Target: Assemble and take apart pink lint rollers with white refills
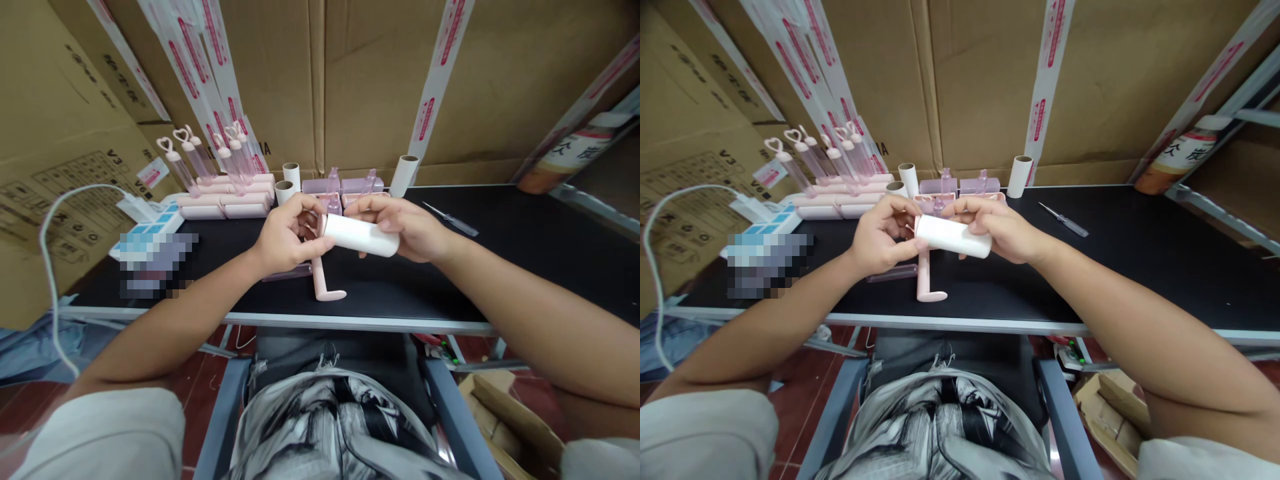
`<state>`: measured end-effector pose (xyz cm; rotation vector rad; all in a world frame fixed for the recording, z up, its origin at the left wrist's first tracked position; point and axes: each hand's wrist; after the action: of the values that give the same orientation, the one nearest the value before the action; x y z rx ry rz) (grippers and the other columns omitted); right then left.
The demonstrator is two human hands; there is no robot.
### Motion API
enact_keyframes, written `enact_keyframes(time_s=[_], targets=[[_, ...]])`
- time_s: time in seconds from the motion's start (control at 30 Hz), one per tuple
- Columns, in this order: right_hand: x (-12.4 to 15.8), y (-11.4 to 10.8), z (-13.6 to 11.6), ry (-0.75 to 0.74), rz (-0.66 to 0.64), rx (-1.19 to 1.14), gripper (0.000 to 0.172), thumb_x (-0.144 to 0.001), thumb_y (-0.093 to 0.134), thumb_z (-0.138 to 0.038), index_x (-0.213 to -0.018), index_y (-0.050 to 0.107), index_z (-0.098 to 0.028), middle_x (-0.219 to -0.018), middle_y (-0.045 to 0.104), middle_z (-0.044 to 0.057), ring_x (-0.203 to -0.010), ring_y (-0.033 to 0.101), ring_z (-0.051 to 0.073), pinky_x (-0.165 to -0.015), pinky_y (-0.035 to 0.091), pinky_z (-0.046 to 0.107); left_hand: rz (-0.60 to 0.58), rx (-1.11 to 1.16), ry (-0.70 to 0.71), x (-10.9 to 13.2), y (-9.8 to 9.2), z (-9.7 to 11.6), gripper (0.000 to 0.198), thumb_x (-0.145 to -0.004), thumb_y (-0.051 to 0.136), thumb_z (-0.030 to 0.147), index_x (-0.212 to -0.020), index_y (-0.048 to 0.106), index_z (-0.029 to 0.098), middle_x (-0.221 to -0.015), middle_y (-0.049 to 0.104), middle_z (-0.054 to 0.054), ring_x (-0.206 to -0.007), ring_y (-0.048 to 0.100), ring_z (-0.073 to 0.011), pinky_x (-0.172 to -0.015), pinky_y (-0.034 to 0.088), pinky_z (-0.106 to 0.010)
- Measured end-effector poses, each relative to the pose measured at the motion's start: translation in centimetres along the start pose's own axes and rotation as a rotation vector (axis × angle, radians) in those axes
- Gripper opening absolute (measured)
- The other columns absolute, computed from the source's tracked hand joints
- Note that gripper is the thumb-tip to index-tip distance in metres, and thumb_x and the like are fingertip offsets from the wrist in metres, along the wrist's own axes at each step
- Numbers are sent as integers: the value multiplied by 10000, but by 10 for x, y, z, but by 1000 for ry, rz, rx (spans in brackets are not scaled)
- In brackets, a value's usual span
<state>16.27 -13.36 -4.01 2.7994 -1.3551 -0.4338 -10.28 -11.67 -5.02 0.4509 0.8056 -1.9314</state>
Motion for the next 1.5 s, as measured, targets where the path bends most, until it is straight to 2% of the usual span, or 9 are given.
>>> enact_keyframes(time_s=[0.17,0.43,0.67,0.87,1.0,1.17,1.27,1.37,1.5], targets=[[5,2,-13,-19,20,-117,533,-754,716,-349,-1257,765,-181,-1314,807,153,-1067,805,348,-779,719,478,148,78,-10,-8,-9,-2,640,-743,961,535,-1162,585,233,-1056,675,-22,-771,700,-119,-630,623,-232],[6,1,-12,-39,120,-12,467,-825,775,-298,-1267,793,-149,-1277,819,166,-1134,817,374,-813,744,483,146,88,-78,-10,-12,-3,614,-758,946,587,-1141,629,227,-964,681,-16,-677,686,-127,-535,586,-245],[7,-1,-11,-91,143,33,413,-849,815,-369,-1203,829,-157,-1231,829,165,-1043,838,370,-861,738,578,140,75,-57,-9,-13,-3,614,-760,948,588,-1144,640,222,-1065,707,-44,-713,704,-131,-549,590,-251],[6,2,-12,-79,127,-15,365,-799,804,-244,-1154,838,-163,-1237,832,135,-992,838,315,-849,741,516,136,94,-67,-9,-13,-3,605,-749,963,559,-1140,649,220,-955,710,-18,-699,702,-138,-565,599,-256],[4,0,-12,-74,143,-25,437,-771,759,-211,-1204,807,-188,-1281,825,117,-973,832,294,-797,743,494,122,101,-59,-10,-13,-1,609,-735,978,544,-1133,664,207,-1037,757,-55,-739,722,-143,-580,607,-250],[0,-6,-11,-103,256,23,414,-740,731,-171,-1145,820,-185,-1084,839,84,-913,812,261,-792,735,468,189,26,-17,-11,-17,-2,614,-744,979,561,-1132,681,190,-997,774,-48,-816,756,-157,-674,638,-249],[0,-10,-16,-139,347,143,272,-764,763,-202,-1029,823,-191,-957,819,72,-856,797,256,-781,715,459,231,3,6,-13,-23,-7,633,-768,954,598,-1167,674,193,-980,768,-34,-838,765,-160,-683,651,-249],[3,-18,-23,-141,421,472,91,-835,794,-272,-896,788,-205,-858,788,56,-799,766,230,-773,659,407,267,14,14,-16,-28,-13,643,-804,915,638,-1204,643,215,-994,758,-18,-799,764,-144,-648,649,-238],[6,-33,-25,26,283,1105,92,-856,757,-279,-797,763,-210,-758,747,23,-718,680,202,-711,517,338,308,35,9,-18,-30,-15,637,-829,881,669,-1211,623,230,-1022,762,-20,-791,786,-150,-619,650,-232]])
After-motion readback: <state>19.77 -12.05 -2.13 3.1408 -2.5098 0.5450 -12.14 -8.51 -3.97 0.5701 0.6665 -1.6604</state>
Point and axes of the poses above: each hand's wrist, its own x-axis away from the middle knuckle, its own y-axis out of the palm, z = x × y
